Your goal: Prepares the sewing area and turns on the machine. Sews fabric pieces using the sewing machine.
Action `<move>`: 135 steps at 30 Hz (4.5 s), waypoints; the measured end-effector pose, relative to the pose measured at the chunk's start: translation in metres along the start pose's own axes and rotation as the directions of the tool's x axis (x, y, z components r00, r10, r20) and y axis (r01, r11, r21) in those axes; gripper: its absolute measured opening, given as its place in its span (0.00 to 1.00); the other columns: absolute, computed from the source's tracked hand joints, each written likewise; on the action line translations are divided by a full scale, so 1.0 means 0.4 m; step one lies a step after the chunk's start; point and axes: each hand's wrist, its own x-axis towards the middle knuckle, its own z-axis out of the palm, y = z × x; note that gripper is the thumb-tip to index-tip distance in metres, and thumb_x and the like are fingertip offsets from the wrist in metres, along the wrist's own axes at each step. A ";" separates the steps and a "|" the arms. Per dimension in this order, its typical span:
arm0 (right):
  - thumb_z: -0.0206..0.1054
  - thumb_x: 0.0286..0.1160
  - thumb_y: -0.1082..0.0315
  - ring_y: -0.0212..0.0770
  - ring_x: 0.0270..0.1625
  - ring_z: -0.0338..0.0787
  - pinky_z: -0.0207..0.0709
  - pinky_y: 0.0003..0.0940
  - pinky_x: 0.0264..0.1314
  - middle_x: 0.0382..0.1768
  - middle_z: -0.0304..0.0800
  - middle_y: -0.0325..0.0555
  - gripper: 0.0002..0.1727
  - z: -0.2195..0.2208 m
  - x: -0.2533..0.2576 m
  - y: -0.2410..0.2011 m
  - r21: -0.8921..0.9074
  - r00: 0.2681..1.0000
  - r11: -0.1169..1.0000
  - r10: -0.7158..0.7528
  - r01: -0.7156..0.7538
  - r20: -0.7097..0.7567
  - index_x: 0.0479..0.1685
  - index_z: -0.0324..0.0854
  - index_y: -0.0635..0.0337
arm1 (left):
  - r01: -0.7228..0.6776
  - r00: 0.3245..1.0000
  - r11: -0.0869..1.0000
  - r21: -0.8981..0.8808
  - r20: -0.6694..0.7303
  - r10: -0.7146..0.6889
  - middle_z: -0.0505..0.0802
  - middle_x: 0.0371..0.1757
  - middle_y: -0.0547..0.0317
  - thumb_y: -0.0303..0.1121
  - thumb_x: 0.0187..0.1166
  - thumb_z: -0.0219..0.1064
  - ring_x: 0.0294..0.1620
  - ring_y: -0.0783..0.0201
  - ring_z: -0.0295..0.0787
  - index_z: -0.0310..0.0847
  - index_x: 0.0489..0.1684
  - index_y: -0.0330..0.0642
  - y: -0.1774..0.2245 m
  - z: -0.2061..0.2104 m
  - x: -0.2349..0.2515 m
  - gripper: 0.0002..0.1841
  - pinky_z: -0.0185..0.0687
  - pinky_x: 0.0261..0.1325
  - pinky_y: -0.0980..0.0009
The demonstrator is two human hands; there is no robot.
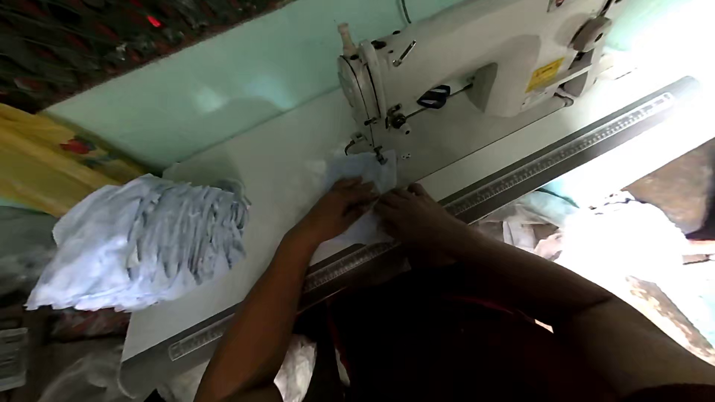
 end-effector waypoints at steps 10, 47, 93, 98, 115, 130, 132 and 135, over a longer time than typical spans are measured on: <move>0.65 0.82 0.53 0.55 0.65 0.88 0.76 0.63 0.63 0.61 0.90 0.50 0.19 0.008 -0.001 0.028 -0.071 0.996 0.997 -0.047 0.042 -0.073 0.59 0.87 0.55 | 0.045 0.999 0.998 0.035 0.001 -0.045 0.82 0.81 0.57 0.38 0.90 0.56 0.89 0.48 0.65 0.83 0.75 0.49 0.030 0.018 0.009 0.20 0.52 0.92 0.45; 0.60 0.87 0.57 0.64 0.83 0.72 0.66 0.65 0.80 0.75 0.80 0.59 0.22 -0.028 0.032 0.181 -0.036 0.996 0.995 0.090 -0.091 -0.017 0.76 0.81 0.53 | 0.438 0.884 0.852 0.288 0.034 -0.466 0.69 0.91 0.51 0.56 0.93 0.44 0.89 0.40 0.62 0.62 0.92 0.54 0.117 0.025 0.122 0.31 0.58 0.82 0.32; 0.60 0.85 0.58 0.57 0.73 0.84 0.68 0.59 0.80 0.66 0.89 0.53 0.19 -0.015 0.071 0.220 -0.025 0.989 0.993 -0.114 0.113 -0.093 0.62 0.86 0.61 | 0.088 0.995 0.989 0.120 -0.062 -0.081 0.78 0.85 0.55 0.42 0.93 0.49 0.89 0.52 0.66 0.76 0.83 0.46 0.018 0.053 0.084 0.24 0.43 0.90 0.33; 0.57 0.87 0.58 0.60 0.78 0.79 0.65 0.62 0.80 0.72 0.85 0.55 0.21 -0.026 0.086 0.223 -0.065 0.999 0.997 0.030 -0.031 -0.021 0.71 0.83 0.58 | 0.204 0.978 0.968 0.144 -0.065 -0.196 0.75 0.87 0.55 0.46 0.93 0.47 0.91 0.50 0.64 0.72 0.86 0.48 0.028 0.060 0.116 0.26 0.42 0.89 0.31; 0.59 0.82 0.64 0.58 0.68 0.87 0.73 0.58 0.73 0.62 0.92 0.51 0.17 -0.016 0.073 0.228 -0.087 0.982 0.992 -0.108 0.096 -0.154 0.61 0.89 0.59 | 0.200 0.978 0.963 0.181 0.016 -0.206 0.70 0.91 0.59 0.45 0.94 0.46 0.94 0.45 0.55 0.65 0.90 0.56 0.040 0.041 0.090 0.26 0.34 0.86 0.22; 0.59 0.86 0.54 0.56 0.77 0.80 0.69 0.59 0.80 0.70 0.86 0.52 0.24 0.000 0.070 0.145 -0.012 0.989 0.992 -0.129 0.128 -0.076 0.74 0.80 0.56 | -0.007 0.999 0.993 0.120 0.054 0.001 0.82 0.82 0.56 0.30 0.88 0.53 0.89 0.47 0.66 0.83 0.74 0.44 -0.035 -0.022 0.068 0.20 0.49 0.91 0.41; 0.58 0.87 0.53 0.58 0.73 0.83 0.69 0.60 0.80 0.66 0.88 0.55 0.23 0.000 0.065 0.135 -0.001 0.991 0.995 -0.101 0.102 -0.082 0.70 0.81 0.58 | 0.056 0.998 0.993 0.104 0.005 -0.057 0.82 0.82 0.56 0.34 0.90 0.51 0.88 0.47 0.67 0.84 0.73 0.43 -0.009 0.004 0.064 0.20 0.50 0.90 0.40; 0.62 0.85 0.56 0.60 0.68 0.86 0.69 0.60 0.78 0.60 0.90 0.57 0.21 -0.026 0.063 0.138 -0.042 0.995 0.997 -0.072 0.069 -0.070 0.65 0.82 0.63 | 0.157 0.988 0.981 0.115 -0.021 -0.156 0.79 0.83 0.52 0.33 0.91 0.53 0.87 0.44 0.67 0.81 0.75 0.44 0.056 0.035 0.076 0.19 0.52 0.87 0.35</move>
